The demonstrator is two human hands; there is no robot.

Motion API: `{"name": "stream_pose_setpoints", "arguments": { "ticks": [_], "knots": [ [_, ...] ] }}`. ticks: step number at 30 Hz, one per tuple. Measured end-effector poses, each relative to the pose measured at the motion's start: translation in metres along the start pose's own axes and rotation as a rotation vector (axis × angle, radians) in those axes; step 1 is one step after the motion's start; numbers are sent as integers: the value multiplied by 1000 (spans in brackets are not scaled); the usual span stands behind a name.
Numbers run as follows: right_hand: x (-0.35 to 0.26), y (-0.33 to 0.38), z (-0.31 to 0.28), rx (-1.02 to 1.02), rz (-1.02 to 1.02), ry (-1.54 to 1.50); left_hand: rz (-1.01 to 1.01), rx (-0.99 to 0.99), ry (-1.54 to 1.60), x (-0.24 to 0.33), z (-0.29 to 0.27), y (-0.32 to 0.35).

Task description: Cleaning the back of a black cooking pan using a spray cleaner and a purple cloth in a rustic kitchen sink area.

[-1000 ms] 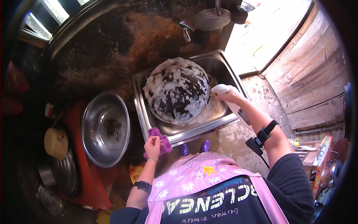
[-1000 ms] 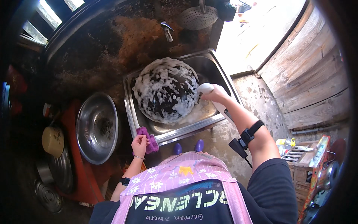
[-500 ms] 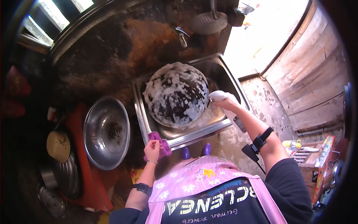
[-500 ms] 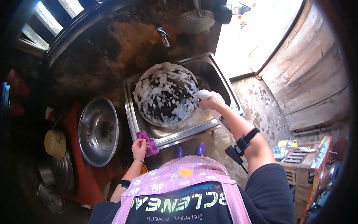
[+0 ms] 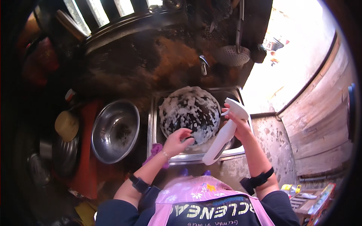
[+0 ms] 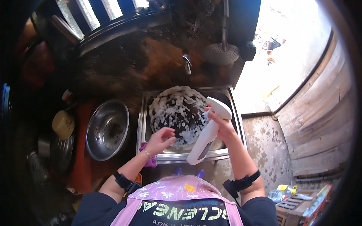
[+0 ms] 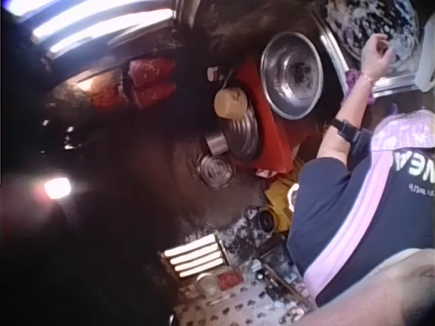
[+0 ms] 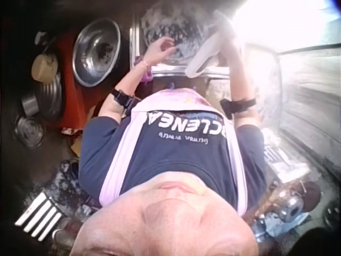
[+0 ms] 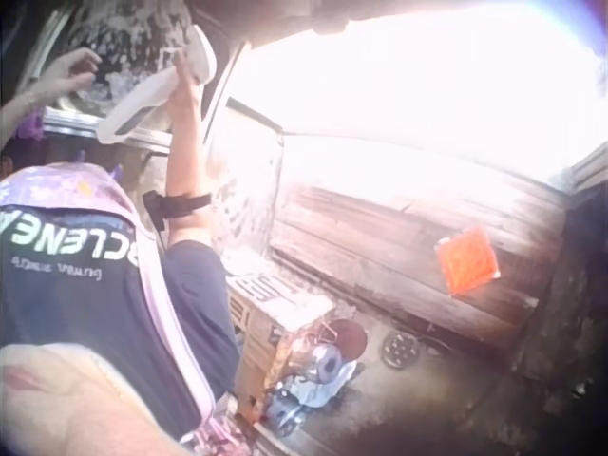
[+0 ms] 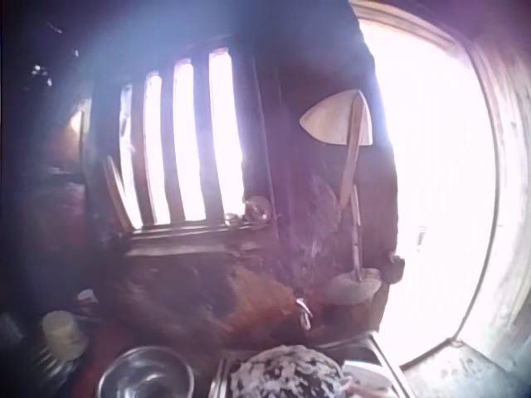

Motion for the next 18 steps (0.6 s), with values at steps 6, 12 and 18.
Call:
{"name": "stream_pose_setpoints", "arguments": {
  "ticks": [6, 12, 18],
  "knots": [
    [12, -9, 30, -42, -41, -16, 207, -32, -144, 60, 44, -10],
    [10, -13, 82, -89, -104, 216, 68, 191, -164, 48, 30, 0],
    [18, -27, 120, -377, -70, 283, -21, 277, -118, 37, -11, 11]
  ]
}}
Point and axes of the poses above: each hand's wrist, its own y-axis away from the middle knuckle, its own z-axis out of the palm, x = y × z, the point moved 3 cm from there along -y, towards the middle knuckle
